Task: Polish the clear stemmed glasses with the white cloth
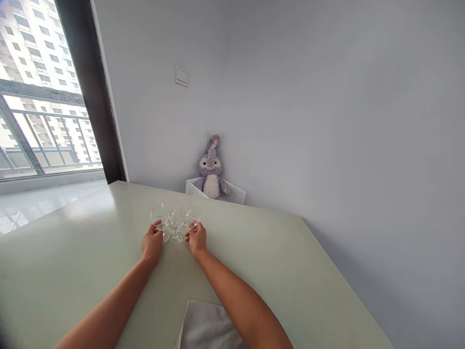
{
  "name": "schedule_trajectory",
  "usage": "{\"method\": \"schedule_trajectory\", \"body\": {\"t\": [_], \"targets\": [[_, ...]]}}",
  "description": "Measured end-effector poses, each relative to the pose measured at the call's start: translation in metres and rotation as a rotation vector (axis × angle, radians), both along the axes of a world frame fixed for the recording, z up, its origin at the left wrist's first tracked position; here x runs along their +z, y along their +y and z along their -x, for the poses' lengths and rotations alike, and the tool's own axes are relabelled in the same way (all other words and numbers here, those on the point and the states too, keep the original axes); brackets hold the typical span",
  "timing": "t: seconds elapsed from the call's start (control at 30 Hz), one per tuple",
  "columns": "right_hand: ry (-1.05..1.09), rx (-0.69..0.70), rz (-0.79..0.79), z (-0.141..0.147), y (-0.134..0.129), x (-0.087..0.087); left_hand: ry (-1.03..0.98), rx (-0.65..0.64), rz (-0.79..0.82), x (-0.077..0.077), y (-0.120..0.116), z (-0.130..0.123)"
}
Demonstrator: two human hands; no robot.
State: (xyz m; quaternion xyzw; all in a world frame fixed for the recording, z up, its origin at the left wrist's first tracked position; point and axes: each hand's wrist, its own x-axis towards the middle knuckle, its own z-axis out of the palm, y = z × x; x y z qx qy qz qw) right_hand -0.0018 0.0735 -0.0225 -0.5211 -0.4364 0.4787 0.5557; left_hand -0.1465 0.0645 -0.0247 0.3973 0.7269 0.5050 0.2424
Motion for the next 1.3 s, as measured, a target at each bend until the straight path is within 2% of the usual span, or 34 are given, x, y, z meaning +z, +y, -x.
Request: {"method": "schedule_trajectory", "body": {"t": [0.13,0.27,0.43,0.63,0.77,0.83,0.93,1.07,1.13,1.2,1.3], "targets": [[0.005,-0.029,0.000,-0.005,-0.011,0.002,-0.047,0.039,-0.041,-0.001,0.000,0.002],[0.008,-0.028,0.003,-0.006,-0.041,-0.003,-0.118,0.110,-0.111,-0.004,0.002,0.001],[0.032,0.160,0.003,0.020,-0.070,-0.009,-0.245,0.234,-0.211,-0.006,0.007,0.008],[0.081,0.256,0.025,0.058,-0.060,-0.003,-0.378,0.392,-0.278,-0.004,0.008,0.033],[0.097,0.279,0.040,0.057,-0.058,0.001,-0.396,0.421,-0.310,-0.005,0.009,0.037],[0.062,0.286,0.035,0.040,-0.069,0.006,-0.388,0.426,-0.319,-0.007,0.010,0.036],[-0.119,0.328,-0.053,-0.009,-0.105,0.023,-0.374,0.435,-0.332,-0.008,0.011,0.033],[-0.631,0.439,-0.356,-0.089,-0.170,0.043,-0.353,0.456,-0.371,-0.005,0.010,0.030],[-0.817,0.594,-0.474,-0.122,-0.196,0.039,-0.345,0.468,-0.393,-0.003,0.010,0.027],[-0.938,0.782,-0.584,-0.145,-0.212,0.024,-0.340,0.484,-0.411,-0.001,0.010,0.025],[-1.057,0.970,-0.595,-0.158,-0.220,-0.001,-0.336,0.509,-0.428,0.000,0.010,0.023]]}}
